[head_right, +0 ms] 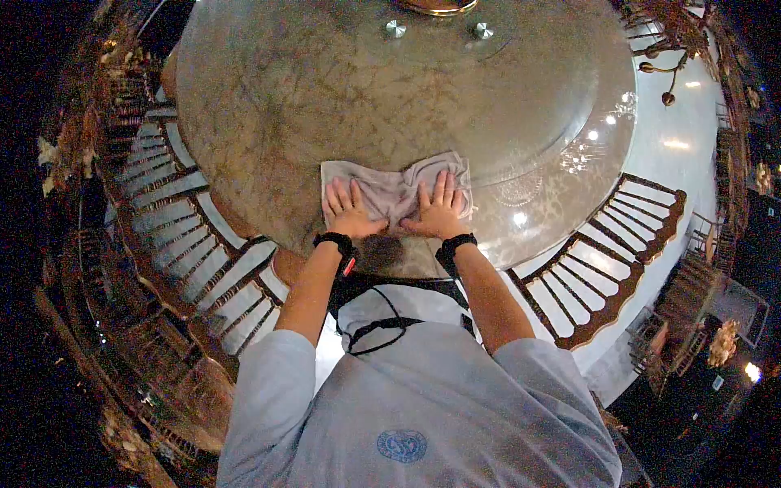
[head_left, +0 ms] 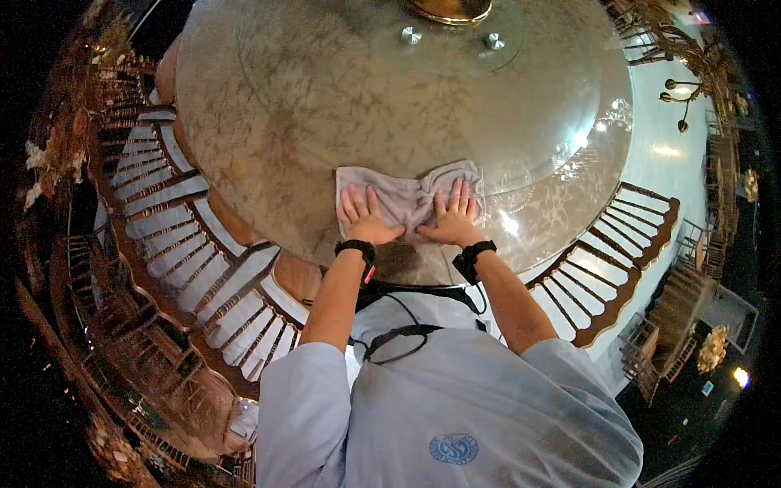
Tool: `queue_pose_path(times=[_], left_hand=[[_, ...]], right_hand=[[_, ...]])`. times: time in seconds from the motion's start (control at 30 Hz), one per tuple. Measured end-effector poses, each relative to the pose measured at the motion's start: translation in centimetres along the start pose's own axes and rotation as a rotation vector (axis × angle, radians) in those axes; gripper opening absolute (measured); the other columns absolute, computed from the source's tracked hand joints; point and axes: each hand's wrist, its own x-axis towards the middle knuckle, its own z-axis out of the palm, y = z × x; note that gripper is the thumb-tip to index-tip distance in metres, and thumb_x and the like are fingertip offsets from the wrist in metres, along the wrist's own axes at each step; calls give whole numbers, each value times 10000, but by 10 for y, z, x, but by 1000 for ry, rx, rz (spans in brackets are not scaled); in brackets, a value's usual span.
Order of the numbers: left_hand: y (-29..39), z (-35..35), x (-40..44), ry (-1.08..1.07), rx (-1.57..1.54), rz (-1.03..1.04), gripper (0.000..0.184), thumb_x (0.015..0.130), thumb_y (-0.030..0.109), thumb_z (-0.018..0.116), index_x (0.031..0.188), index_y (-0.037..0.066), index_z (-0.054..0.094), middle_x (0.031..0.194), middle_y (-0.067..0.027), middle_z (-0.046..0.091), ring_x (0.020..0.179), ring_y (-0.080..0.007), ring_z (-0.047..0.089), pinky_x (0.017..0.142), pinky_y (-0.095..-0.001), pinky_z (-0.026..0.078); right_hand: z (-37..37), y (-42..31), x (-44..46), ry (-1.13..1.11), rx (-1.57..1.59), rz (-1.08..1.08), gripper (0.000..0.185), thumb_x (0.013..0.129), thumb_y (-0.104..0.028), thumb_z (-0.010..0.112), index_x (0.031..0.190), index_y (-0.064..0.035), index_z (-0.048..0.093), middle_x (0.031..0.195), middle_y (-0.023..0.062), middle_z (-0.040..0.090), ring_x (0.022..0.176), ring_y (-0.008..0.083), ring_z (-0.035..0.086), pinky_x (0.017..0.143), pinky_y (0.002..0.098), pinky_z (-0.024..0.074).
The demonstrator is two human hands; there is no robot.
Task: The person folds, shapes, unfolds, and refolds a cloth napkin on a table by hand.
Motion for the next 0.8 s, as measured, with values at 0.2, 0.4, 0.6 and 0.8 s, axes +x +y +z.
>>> queue_pose_path(times=[0.2, 0.4, 0.6, 0.8], left_hand=[[1, -1, 2, -24, 27, -22, 1221, 659, 738, 538, 1451, 45, -81, 1464, -280, -199, 1338, -439, -238, 1041, -563, -147], [0, 4, 2, 31, 2, -3, 1217, 655, 742, 538, 1456, 52, -64, 1475, -273, -173, 1341, -444, -224, 1039, -572, -141], [-1, 6, 3, 79, 5, 11, 1195, 669, 733, 534, 1458, 50, -49, 1478, -276, -151, 1347, -450, -199, 1039, -570, -146], [-2, 8, 4, 109, 13, 39, 1209, 669, 747, 525, 1452, 30, -54, 1469, -293, -157, 1342, -455, -209, 1043, -561, -143]], right_hand=[[-9, -3, -2, -19, 27, -7, 1075, 668, -718, 559, 1437, -50, 217, 1443, 354, -140, 1341, 497, -163, 1030, 636, -6], [0, -1, -1, 44, 7, 6, 1041, 653, -707, 582, 1424, -81, 271, 1461, 339, -84, 1358, 483, -123, 1035, 640, 17], [-1, -2, -1, 61, -17, 4, 1049, 646, -709, 589, 1425, -84, 267, 1464, 335, -78, 1356, 490, -119, 1026, 651, 17], [5, 2, 2, 133, 13, -28, 1054, 648, -734, 570, 1425, -87, 272, 1466, 337, -33, 1351, 502, -108, 1018, 662, 35]])
